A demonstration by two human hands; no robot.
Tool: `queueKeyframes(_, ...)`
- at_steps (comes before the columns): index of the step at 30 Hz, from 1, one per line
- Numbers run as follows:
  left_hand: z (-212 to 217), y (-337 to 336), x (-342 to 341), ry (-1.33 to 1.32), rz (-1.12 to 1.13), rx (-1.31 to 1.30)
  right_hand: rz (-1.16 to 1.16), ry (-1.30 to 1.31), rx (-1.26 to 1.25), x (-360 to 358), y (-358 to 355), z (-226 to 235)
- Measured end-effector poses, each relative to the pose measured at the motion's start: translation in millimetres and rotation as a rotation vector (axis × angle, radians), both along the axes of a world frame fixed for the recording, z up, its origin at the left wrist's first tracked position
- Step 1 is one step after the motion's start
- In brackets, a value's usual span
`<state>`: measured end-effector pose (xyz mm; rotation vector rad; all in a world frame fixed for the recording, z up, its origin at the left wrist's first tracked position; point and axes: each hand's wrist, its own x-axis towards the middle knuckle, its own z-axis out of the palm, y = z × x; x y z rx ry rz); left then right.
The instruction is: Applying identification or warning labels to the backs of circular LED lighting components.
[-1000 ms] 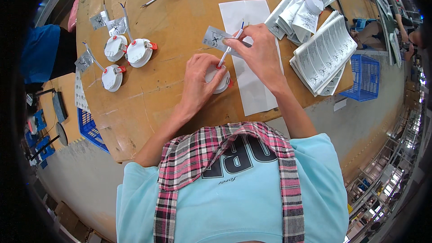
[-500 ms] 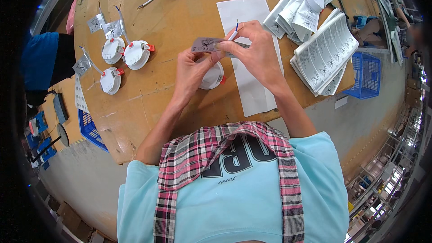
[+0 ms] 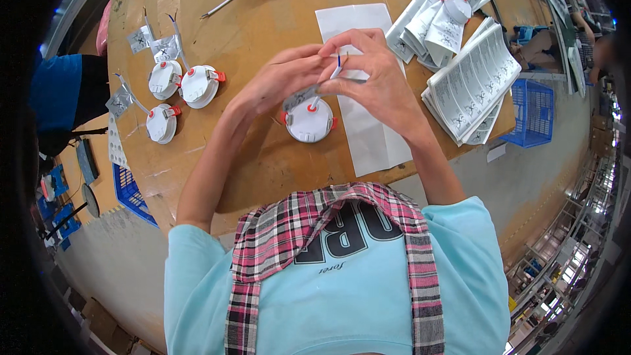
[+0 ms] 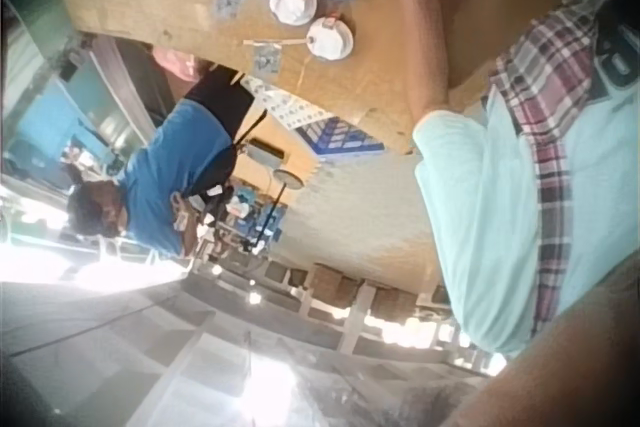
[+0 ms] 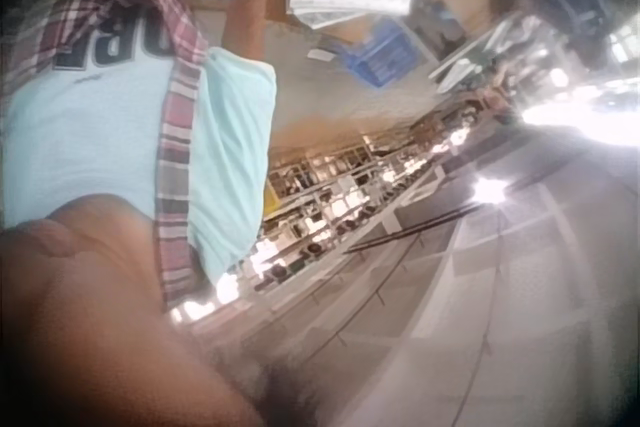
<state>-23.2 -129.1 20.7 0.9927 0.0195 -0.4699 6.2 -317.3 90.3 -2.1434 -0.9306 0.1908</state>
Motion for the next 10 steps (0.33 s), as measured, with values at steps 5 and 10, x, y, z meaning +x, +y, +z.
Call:
queueKeyframes(5, -26.1, -17.9, 19.1, 0.060, -0.369, -0.263, 0.033, -0.007, 0.022, -3.2, 2.0, 3.3)
queueKeyframes(10, -12.4, -20.9, 19.6, 0.057, -0.381, -0.203, 0.022, 0.002, -0.003, -4.2, -7.1, 4.8)
